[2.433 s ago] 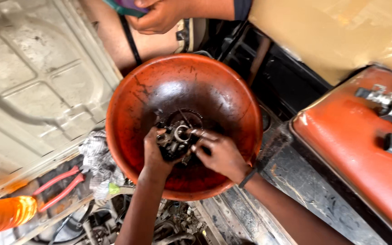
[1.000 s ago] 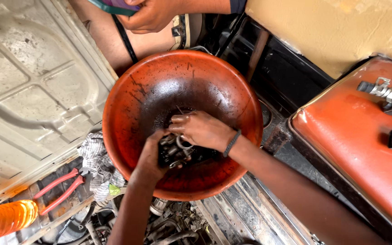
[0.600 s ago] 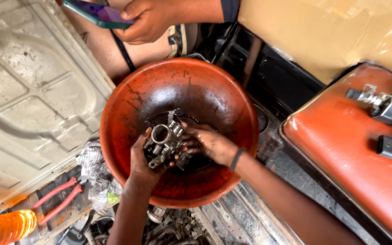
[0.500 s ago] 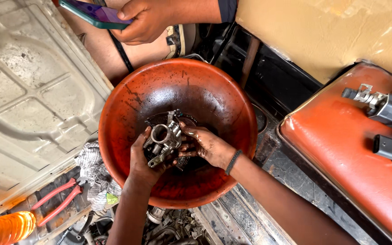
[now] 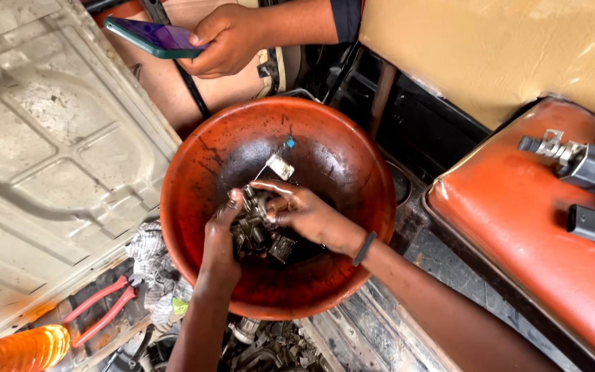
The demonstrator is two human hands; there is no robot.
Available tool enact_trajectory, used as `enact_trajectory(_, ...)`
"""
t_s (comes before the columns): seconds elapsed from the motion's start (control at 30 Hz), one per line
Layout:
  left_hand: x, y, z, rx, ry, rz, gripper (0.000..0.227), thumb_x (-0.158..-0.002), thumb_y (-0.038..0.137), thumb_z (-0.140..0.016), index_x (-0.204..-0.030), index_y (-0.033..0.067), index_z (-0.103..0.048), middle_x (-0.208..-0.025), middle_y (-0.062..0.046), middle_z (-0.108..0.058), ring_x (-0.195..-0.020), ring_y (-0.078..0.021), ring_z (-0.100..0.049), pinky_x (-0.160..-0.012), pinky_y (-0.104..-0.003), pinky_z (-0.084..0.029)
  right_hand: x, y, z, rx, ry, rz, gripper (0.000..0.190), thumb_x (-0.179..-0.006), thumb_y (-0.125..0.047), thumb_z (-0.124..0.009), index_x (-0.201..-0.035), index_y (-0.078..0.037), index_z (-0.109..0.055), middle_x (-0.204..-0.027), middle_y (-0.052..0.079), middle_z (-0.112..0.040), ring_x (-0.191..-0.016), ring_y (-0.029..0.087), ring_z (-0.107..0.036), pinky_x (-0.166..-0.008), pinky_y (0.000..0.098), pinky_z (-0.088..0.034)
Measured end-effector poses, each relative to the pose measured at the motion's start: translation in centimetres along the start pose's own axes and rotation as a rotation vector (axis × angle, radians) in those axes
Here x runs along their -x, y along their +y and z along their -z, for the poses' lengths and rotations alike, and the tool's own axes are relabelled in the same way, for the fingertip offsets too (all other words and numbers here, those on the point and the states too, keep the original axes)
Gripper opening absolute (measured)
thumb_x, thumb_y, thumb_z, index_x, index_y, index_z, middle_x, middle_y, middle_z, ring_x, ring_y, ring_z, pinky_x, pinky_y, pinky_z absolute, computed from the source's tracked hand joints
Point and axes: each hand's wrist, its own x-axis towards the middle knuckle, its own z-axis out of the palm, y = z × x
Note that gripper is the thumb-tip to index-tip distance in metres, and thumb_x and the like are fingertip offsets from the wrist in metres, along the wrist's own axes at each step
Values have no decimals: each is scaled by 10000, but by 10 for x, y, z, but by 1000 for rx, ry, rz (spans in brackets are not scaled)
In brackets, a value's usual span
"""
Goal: The person rinses a carburetor and its components by hand in a red basin, pouring cleaning liquid from a plastic bottle over the parts.
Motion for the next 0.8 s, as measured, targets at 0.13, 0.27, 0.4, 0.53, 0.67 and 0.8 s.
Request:
enact_trajectory(0.13, 3, 15, 3, 241, -65, 340, 536, -930, 587, -627, -1223, 140, -666, -995, -77, -721, -729, -224, -711, -443, -389, -538, 15, -14, -4, 906, -61, 364, 619, -984, -106, -628, -1555, -167, -395, -1102, 137, -726, -1039, 263, -710, -1296, 617, -128)
enact_trajectory(0.27, 7, 17, 2, 262, 24, 327, 474, -882, 540, -591, -1250, 254, -672, -987, -14, -771, -716, -181, -741, -364, -317, -472, 33, -9, 17, 856, 24, 212, 538, -956, -52, -537, -1470, -212, -524, -1472, 102, -571, -928, 232, -745, -910, 332, -654)
enact_trajectory(0.4, 7, 26, 7, 317, 34, 340, 460, -902, 539, -579, -1264, 266, -654, -1029, 7, -766, -740, -169, -747, -380, -323, -481, 20, 20, 21, 893, 463, 675, 360, -918, -99, -645, -1272, -135, -593, -1139, 142, -730, -1096, 345, -696, -1035, 528, -496)
enact_trajectory(0.53, 15, 34, 1, 260, 1, 311, 501, -915, 609, -565, -1240, 234, -638, -1001, -34, -753, -691, -200, -727, -361, -317, -461, -11, 103, 28, 989, 288, -79, 404, -884, -161, -633, -1268, -38, -607, -1194, 264, -671, -1134, 455, -614, -999, 555, -489)
enact_trajectory(0.67, 15, 34, -4, 276, -22, 343, 530, -847, 574, -626, -1239, 218, -645, -1002, -40, -751, -723, -199, -742, -377, -353, -480, -29, 180, 36, 1150, 451, 167, 582, -774, -216, -658, -1294, 41, -608, -1277, 392, -597, -1123, 593, -537, -897, 613, -485)
enact_trajectory(0.8, 14, 31, -2, 262, -92, 291, 557, -851, 589, -656, -1238, 189, -647, -999, -60, -751, -730, -218, -729, -377, -353, -462, -22, 201, 45, 1012, 36, -269, 290, -937, -147, -581, -1163, -17, -709, -1179, 247, -687, -1135, 413, -646, -1013, 486, -506)
